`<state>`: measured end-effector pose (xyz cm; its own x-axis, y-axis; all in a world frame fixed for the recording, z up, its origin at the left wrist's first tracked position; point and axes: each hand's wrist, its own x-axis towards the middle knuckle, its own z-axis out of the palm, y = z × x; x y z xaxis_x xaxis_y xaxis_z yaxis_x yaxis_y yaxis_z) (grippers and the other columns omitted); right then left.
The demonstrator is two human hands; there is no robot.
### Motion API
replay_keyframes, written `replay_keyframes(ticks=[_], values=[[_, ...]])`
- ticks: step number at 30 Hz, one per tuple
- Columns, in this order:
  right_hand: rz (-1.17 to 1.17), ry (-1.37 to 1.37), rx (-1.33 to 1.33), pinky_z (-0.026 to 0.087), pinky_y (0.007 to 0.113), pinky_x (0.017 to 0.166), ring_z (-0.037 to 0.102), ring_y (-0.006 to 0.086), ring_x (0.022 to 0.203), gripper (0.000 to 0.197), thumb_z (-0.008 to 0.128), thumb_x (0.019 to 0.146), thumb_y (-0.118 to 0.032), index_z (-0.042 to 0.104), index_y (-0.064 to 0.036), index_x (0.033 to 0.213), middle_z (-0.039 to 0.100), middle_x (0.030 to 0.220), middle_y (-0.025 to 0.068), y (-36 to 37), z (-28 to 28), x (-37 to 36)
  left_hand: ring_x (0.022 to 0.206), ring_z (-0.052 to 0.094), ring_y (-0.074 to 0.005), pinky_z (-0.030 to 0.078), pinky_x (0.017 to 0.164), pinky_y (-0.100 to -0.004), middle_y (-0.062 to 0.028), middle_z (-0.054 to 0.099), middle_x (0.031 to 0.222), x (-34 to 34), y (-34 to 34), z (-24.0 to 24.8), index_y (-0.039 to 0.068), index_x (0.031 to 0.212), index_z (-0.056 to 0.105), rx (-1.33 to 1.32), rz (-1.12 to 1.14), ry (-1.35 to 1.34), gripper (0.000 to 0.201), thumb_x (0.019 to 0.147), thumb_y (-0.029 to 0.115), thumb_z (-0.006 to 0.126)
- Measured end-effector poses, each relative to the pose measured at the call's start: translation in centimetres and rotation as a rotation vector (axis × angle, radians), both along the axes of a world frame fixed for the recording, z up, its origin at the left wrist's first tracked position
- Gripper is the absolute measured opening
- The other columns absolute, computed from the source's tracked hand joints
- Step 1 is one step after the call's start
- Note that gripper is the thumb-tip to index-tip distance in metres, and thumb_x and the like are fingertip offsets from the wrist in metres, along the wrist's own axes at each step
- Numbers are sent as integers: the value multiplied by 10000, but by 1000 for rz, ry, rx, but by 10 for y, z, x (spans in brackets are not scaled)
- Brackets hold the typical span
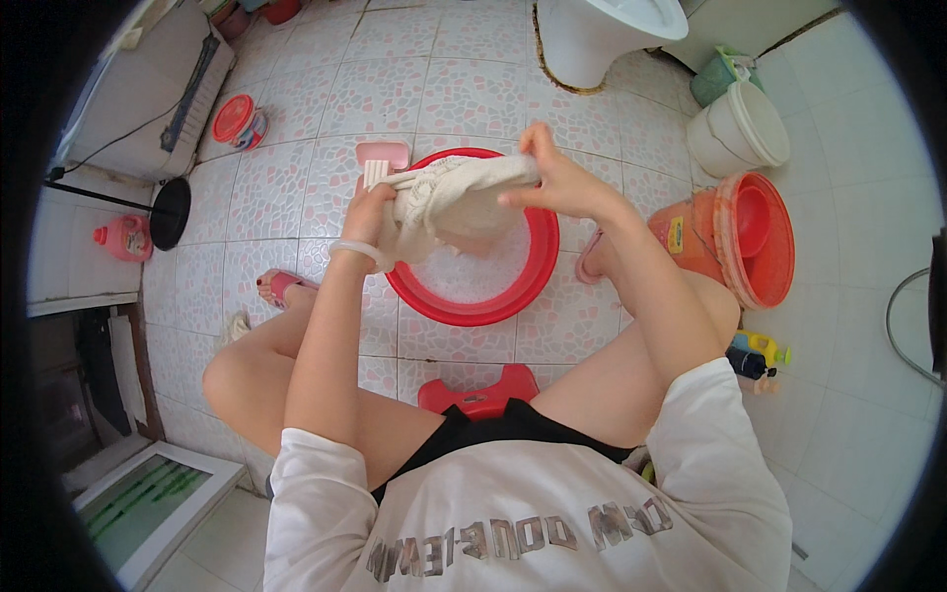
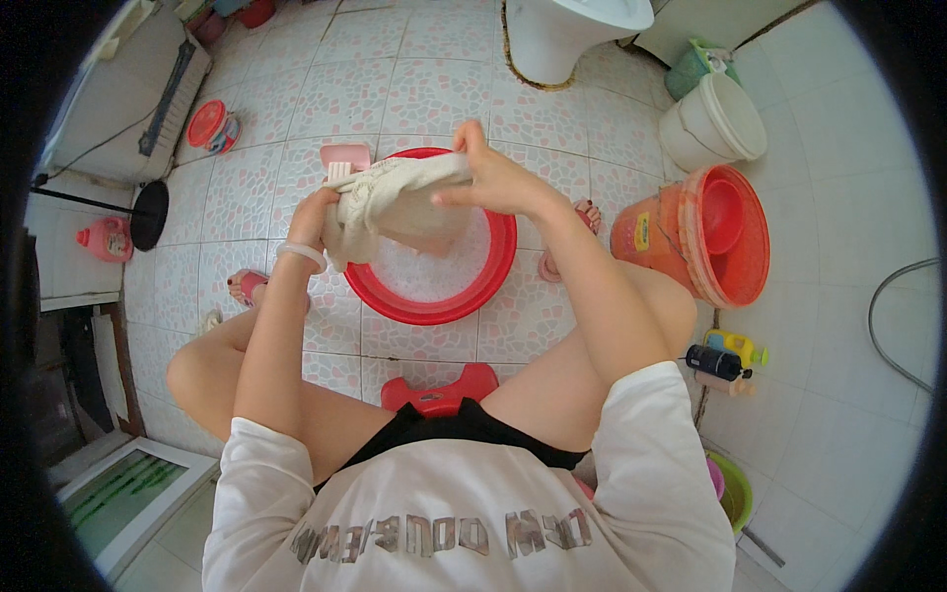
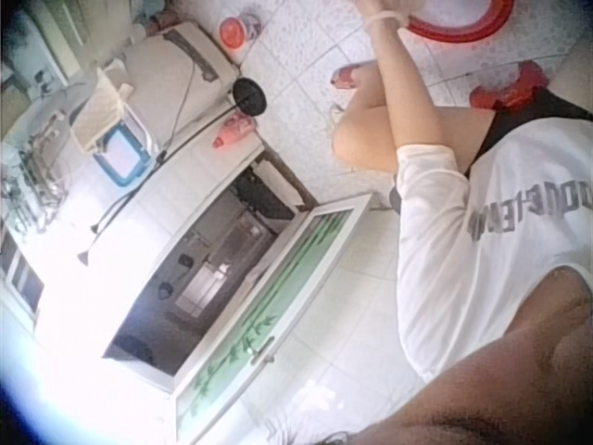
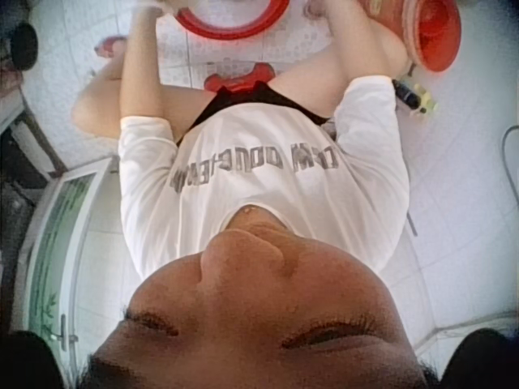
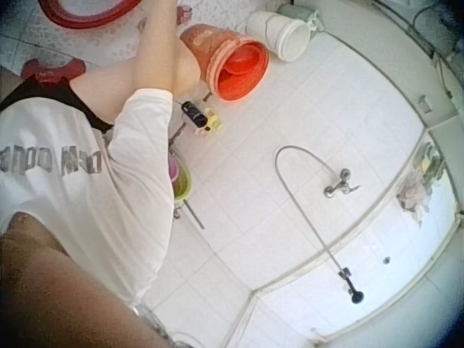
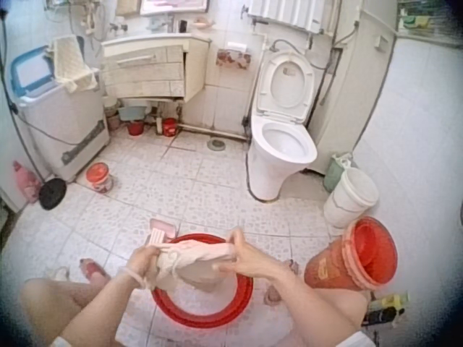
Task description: The person washes a white cloth in a red basin of soapy water by hand, applying a bar of soap, scrubbing the fabric against itself, and wringing it out.
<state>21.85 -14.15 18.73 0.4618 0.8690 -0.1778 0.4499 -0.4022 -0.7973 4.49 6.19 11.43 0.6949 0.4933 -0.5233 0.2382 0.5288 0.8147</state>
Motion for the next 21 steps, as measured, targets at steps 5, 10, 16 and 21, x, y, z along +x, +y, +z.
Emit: replay_keyframes(ticks=[5, 10, 16, 21], values=[[214, -194, -237, 449, 355, 777, 573, 262, 968, 368, 671, 720, -103, 528, -89, 1059, 570, 1060, 162, 3, -7, -6, 910, 536, -190, 460, 762, -310, -102, 507, 1086, 1, -7, 2, 83, 1240, 402, 12, 90, -70, 484, 762, 74, 476], [18, 3, 43, 428, 330, 826, 576, 202, 921, 224, 570, 795, -196, 641, -20, 913, 601, 999, 116, 7, -9, 5, 959, 530, -173, 427, 830, -279, -71, 534, 1072, 0, 10, -17, 74, 1111, 543, 229, -183, -171, 350, 781, 21, 438], [-224, 747, 86, 425, 335, 877, 541, 184, 1001, 332, 491, 858, -279, 574, -43, 1076, 540, 1145, 88, 16, 18, -17, 1004, 492, -152, 379, 895, -288, -48, 525, 1061, 2, -11, 30, 54, 1097, 545, 279, -426, -136, 273, 841, 99, 460], [-319, 938, 195, 413, 360, 922, 514, 204, 1072, 359, 473, 884, -303, 529, -60, 1142, 548, 1137, 92, 20, 20, -25, 1001, 515, -142, 405, 874, -280, -44, 562, 1096, -2, -42, 42, 40, 1157, 531, 222, -503, -363, 423, 827, 292, 612]])
